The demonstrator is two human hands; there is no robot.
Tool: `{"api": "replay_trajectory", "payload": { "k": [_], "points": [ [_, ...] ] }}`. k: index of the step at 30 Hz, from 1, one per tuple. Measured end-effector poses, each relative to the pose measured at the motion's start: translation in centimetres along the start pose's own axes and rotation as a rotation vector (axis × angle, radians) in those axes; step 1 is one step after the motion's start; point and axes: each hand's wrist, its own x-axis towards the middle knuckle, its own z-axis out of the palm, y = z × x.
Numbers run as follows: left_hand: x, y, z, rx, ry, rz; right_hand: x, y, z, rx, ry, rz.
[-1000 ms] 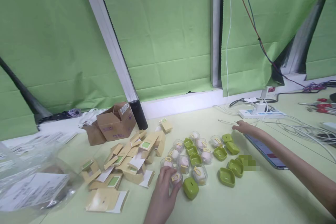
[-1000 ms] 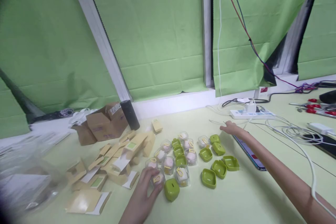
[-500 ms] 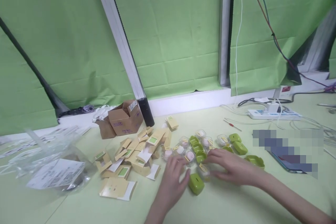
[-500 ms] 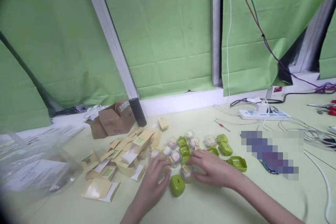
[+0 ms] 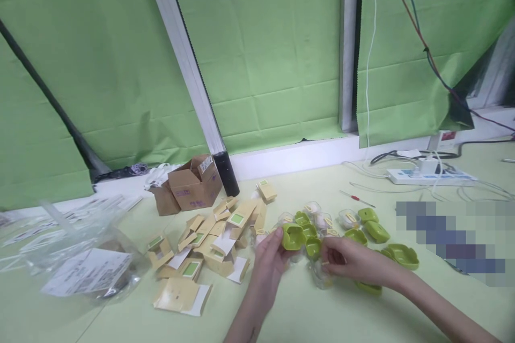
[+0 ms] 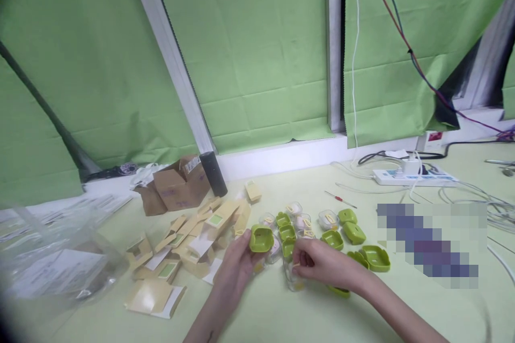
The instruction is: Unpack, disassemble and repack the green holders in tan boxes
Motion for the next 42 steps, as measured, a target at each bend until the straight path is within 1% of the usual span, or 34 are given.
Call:
{"api": "replay_trajectory", "payload": {
  "k": [1, 3, 6, 7, 8, 10, 13, 15, 18, 21, 24, 26, 28, 32, 36, 38, 40, 42],
  "points": [
    [0.3, -0.4, 0.4, -0.118, -0.014, -0.018, 0.1, -0.1, -0.3, 0.016, 0.013, 0.000],
    [0.5, -1.4, 0.9, -0.270, -0.028, -0.056, 0.3, -0.5, -1.0, 0.127, 0.096, 0.003],
    [0.3, -2.3, 1.1, -0.383, -0.031, -0.134, 0.9, -1.9, -1.6, 0.414, 0.267, 0.021],
    [0.1, -2.5, 1.1, -0.398, -0.036, -0.163, 1.1, -2.3, -1.5, 0.477, 0.307, 0.013],
    [-0.1, -2.6, 1.0, -0.406, -0.043, -0.188, 1.2, -2.8, -1.3, 0.488, 0.337, -0.014],
    [-0.3, -2.8, 0.8, -0.401, -0.041, -0.221, 1.4, -3.4, -0.5, 0.391, 0.404, -0.120],
    [-0.5, -3.4, 0.4, -0.377, 0.001, -0.244, 1.3, -3.4, 1.3, 0.129, 0.487, -0.309],
    [-0.5, -3.9, 0.1, -0.352, 0.022, -0.275, 1.2, -3.1, 2.2, 0.009, 0.496, -0.367],
    [-0.5, -4.3, 0.1, -0.288, 0.027, -0.319, 1.1, -2.6, 3.1, -0.112, 0.493, -0.382],
    [-0.6, -4.5, 0.2, -0.209, 0.036, -0.330, 1.1, -2.1, 3.4, -0.239, 0.503, -0.396],
    [-0.6, -4.7, 0.3, -0.157, 0.062, -0.326, 1.0, -1.8, 3.7, -0.359, 0.538, -0.464],
    [-0.6, -4.9, 0.2, -0.143, 0.081, -0.325, 1.0, -1.7, 3.8, -0.410, 0.555, -0.513],
    [-0.5, -5.1, 0.1, -0.130, 0.095, -0.311, 1.0, -1.7, 4.0, -0.440, 0.566, -0.507],
    [-0.2, -5.3, -0.3, -0.067, 0.084, -0.285, 1.1, -1.7, 4.2, -0.489, 0.580, -0.442],
    [-0.4, -4.9, -0.3, -0.058, 0.064, -0.306, 1.2, -1.4, 4.6, -0.505, 0.629, -0.496],
    [-0.7, -4.5, -0.1, -0.066, 0.061, -0.318, 1.2, -1.3, 4.7, -0.463, 0.658, -0.492],
    [-1.0, -4.0, 0.2, -0.086, 0.066, -0.306, 1.3, -1.5, 4.7, -0.377, 0.624, -0.461],
    [-1.1, -3.7, 0.3, -0.116, 0.078, -0.285, 1.2, -1.9, 4.4, -0.273, 0.529, -0.412]
  ]
}}
